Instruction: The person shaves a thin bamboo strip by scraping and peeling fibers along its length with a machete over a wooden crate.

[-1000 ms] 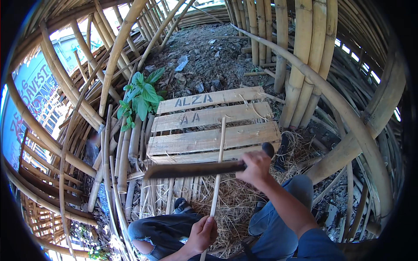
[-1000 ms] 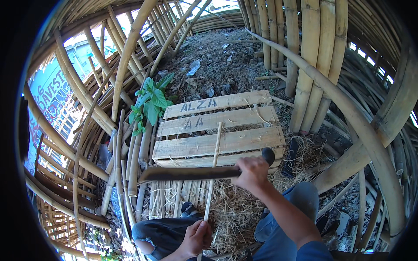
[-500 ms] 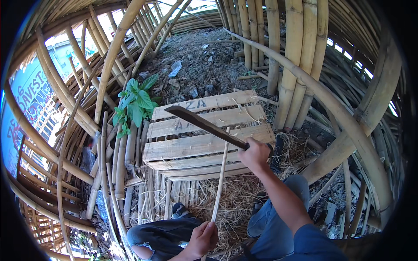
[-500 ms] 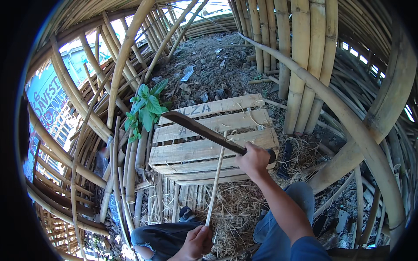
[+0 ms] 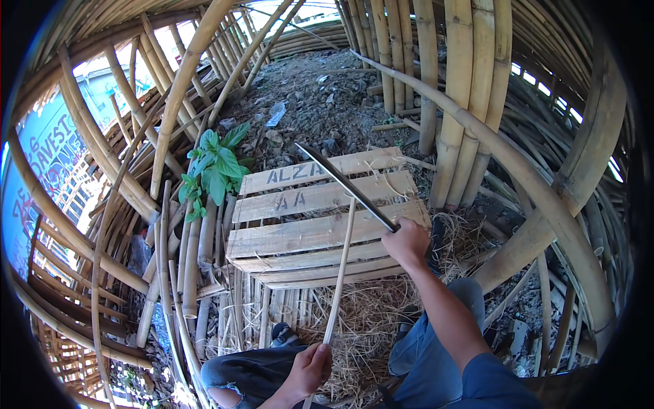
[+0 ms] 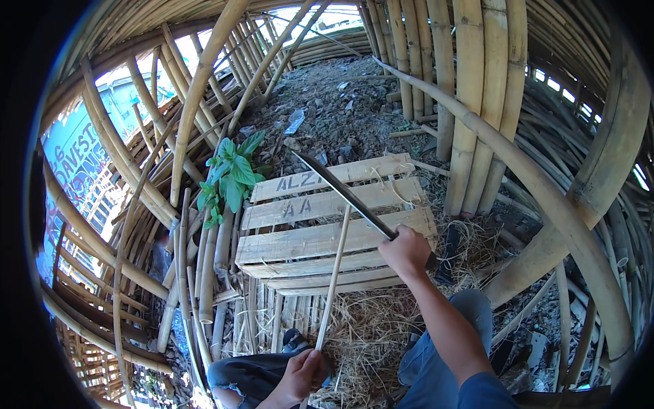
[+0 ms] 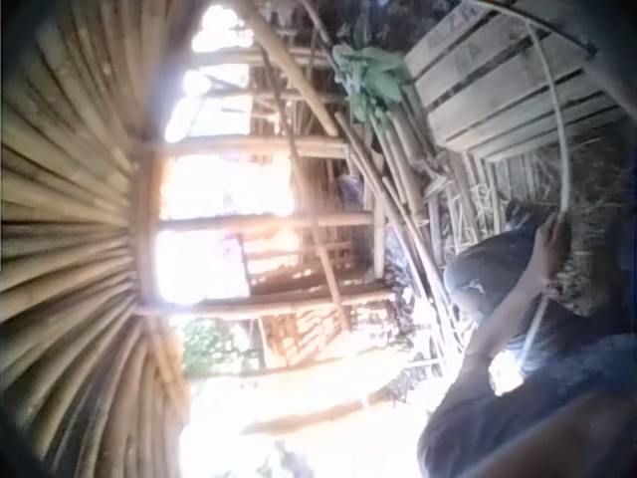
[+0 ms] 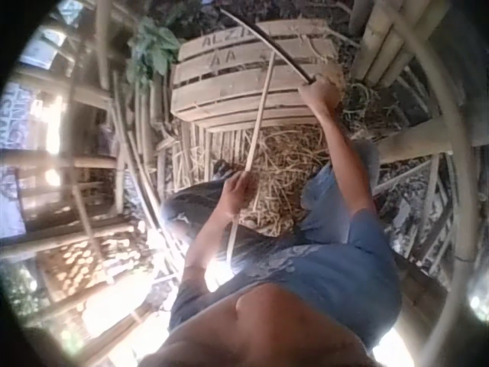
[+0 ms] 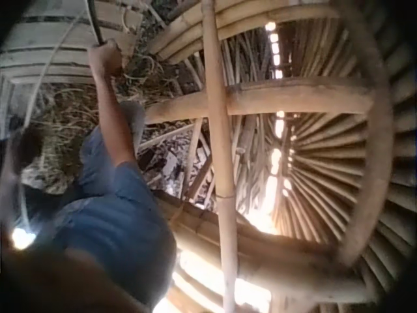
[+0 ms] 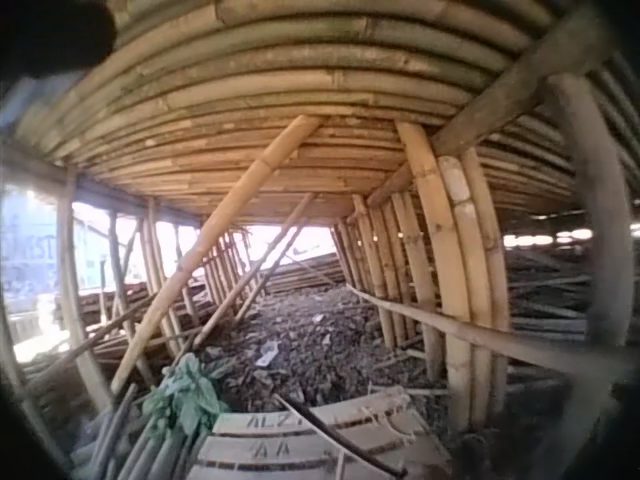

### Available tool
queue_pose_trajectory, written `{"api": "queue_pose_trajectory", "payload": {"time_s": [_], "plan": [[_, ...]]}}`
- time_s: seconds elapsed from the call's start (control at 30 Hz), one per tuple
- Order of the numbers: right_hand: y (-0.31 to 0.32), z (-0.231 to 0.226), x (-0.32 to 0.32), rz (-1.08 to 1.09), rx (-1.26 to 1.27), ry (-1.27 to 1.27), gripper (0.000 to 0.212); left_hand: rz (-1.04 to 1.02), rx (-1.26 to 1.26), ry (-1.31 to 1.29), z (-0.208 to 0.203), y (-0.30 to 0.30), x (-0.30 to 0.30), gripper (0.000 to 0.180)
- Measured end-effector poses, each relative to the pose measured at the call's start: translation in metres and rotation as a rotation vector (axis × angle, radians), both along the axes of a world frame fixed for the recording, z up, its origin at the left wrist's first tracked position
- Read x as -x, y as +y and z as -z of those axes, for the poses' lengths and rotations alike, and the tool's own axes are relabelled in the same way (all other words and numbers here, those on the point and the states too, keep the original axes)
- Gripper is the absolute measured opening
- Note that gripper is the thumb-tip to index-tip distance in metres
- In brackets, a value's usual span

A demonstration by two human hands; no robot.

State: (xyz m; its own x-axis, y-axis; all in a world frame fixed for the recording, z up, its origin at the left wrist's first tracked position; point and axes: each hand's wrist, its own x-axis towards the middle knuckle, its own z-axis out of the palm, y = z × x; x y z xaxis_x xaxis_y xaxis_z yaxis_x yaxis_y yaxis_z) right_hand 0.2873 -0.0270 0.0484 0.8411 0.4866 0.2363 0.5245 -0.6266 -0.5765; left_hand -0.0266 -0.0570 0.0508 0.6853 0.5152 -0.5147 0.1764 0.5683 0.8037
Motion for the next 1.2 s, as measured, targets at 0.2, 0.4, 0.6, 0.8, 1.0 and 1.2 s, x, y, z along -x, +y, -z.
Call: {"api": "queue_pose_trajectory", "payload": {"time_s": [0.2,0.4,0.6,0.8,1.0,1.2], "plan": [[-0.025,0.007,0.039,-0.133,-0.168,-0.012,0.015,0.004,0.219,-0.120,-0.012,0.009,0.005,0.034],[-0.041,0.012,0.083,-0.558,-0.416,-0.230,0.014,-0.038,0.303,-0.167,-0.015,0.023,-0.005,0.039],[-0.040,0.006,0.110,-0.728,-0.376,-0.303,0.023,-0.137,0.160,-0.115,-0.012,0.017,-0.017,0.044],[-0.031,0.008,0.098,-0.708,-0.341,-0.334,0.021,-0.194,0.000,-0.023,-0.011,0.004,-0.022,0.044],[-0.031,0.016,0.092,-0.624,-0.330,-0.272,0.018,-0.184,0.004,0.022,-0.003,0.003,-0.026,0.042],[-0.033,0.005,0.103,-0.740,-0.274,-0.300,0.020,-0.230,-0.058,0.010,0.002,0.002,-0.023,0.042]]}}
